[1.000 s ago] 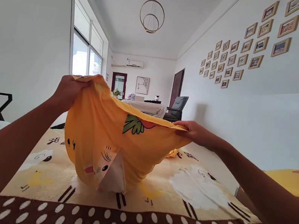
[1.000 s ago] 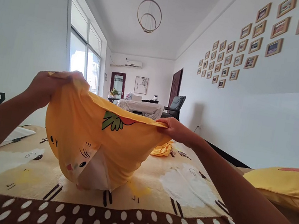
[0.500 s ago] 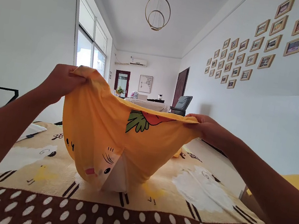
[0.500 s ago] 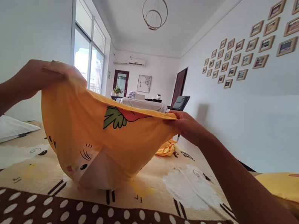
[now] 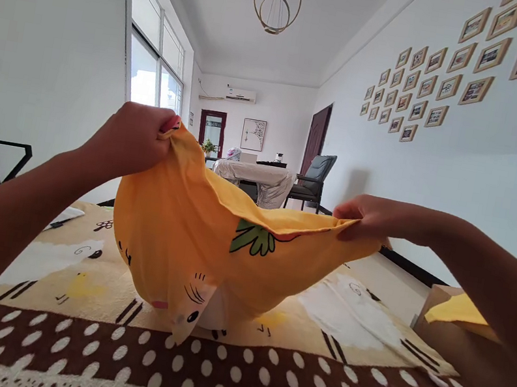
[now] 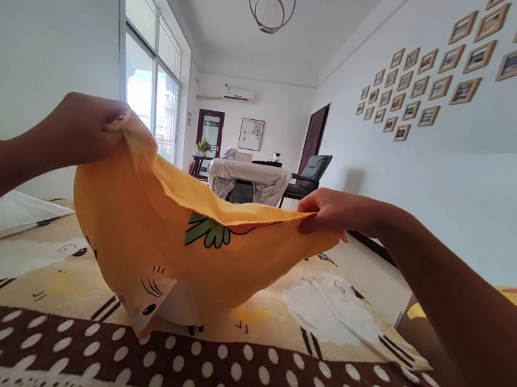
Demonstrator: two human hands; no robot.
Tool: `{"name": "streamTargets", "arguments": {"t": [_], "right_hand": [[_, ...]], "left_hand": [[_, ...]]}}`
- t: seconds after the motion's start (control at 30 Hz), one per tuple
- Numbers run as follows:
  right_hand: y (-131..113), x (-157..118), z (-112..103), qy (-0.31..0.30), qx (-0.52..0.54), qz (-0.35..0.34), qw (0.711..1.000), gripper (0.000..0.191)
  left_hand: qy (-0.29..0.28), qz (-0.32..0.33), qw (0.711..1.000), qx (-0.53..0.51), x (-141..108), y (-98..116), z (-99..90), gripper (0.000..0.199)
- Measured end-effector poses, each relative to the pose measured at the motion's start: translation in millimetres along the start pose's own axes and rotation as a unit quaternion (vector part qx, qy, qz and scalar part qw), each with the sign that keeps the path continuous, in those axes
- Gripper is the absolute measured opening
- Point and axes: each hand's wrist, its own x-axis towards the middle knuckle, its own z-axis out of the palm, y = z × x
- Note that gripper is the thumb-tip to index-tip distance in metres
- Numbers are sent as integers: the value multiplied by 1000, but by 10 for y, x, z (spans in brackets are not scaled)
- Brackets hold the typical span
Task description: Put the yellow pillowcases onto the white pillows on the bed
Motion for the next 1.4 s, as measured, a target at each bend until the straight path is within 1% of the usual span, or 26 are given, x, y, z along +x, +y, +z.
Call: {"name": "streamTargets", "arguments": {"t": [0.07, 0.1, 0.17, 0.27, 0.33, 0.4, 0.53, 0.63, 0.73, 0.77, 0.83, 0.9, 0.97, 1.0, 1.07, 1.13, 1.17, 1.2, 1.23, 1.3, 1.37, 1.4], "right_hand": [[43, -56, 4, -80, 36, 36, 995, 12], [61, -80, 9, -102, 59, 42, 992, 13], [90, -116, 19, -121, 101, 24, 987, 16], [128, -145, 21, -172, 139, 5, 975, 21], [153, -158, 13, -176, 157, 6, 972, 23], [171, -173, 1, -155, 177, 4, 972, 26], [149, -217, -29, -136, 181, -41, 973, 31], [77, -240, -50, -163, 146, -74, 973, 31], [6, -237, -70, -194, 100, -75, 973, 31], [-6, -232, -79, -189, 82, -67, 976, 30], [-6, -219, -102, -148, 37, -49, 987, 27], [25, -197, -128, -86, -6, -39, 995, 23], [75, -158, -140, -23, -44, -26, 998, 17], [101, -128, -135, 11, -66, -19, 998, 13], [145, -54, -98, 103, -125, -4, 987, 14], [173, 25, -36, 205, -176, 3, 963, 17], [180, 58, -5, 238, -186, 1, 953, 17], [184, 81, 19, 252, -185, -1, 950, 17], [187, 94, 31, 244, -173, -4, 954, 15], [197, 85, 15, 198, -118, -4, 973, 9], [228, 51, -39, 168, -35, -15, 985, 18], [255, 37, -61, 165, 8, -28, 986, 24]], "left_hand": [[0, 8, 999, -36, -4, 100, -13, 11], [-3, 7, 999, -54, -5, 138, -24, 10], [-13, 1, 997, -80, -5, 183, -49, 10], [-26, -15, 995, -100, -6, 170, -86, 11], [-38, -25, 994, -101, -11, 120, -103, 10], [-50, -32, 994, -86, -19, 55, -114, 10], [-59, -49, 995, -63, -31, -65, -119, 7], [-55, -74, 994, -57, -26, -130, -99, 9], [-62, -79, 994, -46, -25, -164, -70, 10], [-66, -77, 994, -44, -32, -163, -64, 11], [-67, -69, 994, -49, -58, -134, -62, 10], [-53, -51, 995, -65, -97, -69, -75, 6], [-44, -14, 995, -92, -132, 19, -103, 1], [-48, 4, 993, -107, -144, 63, -121, 4], [-65, 28, 989, -128, -152, 136, -153, 10], [-81, 37, 989, -121, -141, 164, -169, 21], [-86, 47, 990, -106, -130, 157, -168, 27], [-92, 64, 990, -85, -116, 134, -161, 32], [-101, 81, 990, -61, -100, 98, -150, 36], [-128, 103, 986, -13, -63, -4, -126, 38], [-152, 90, 984, 26, -27, -121, -108, 36], [-162, 74, 983, 38, -16, -177, -95, 36]]}}
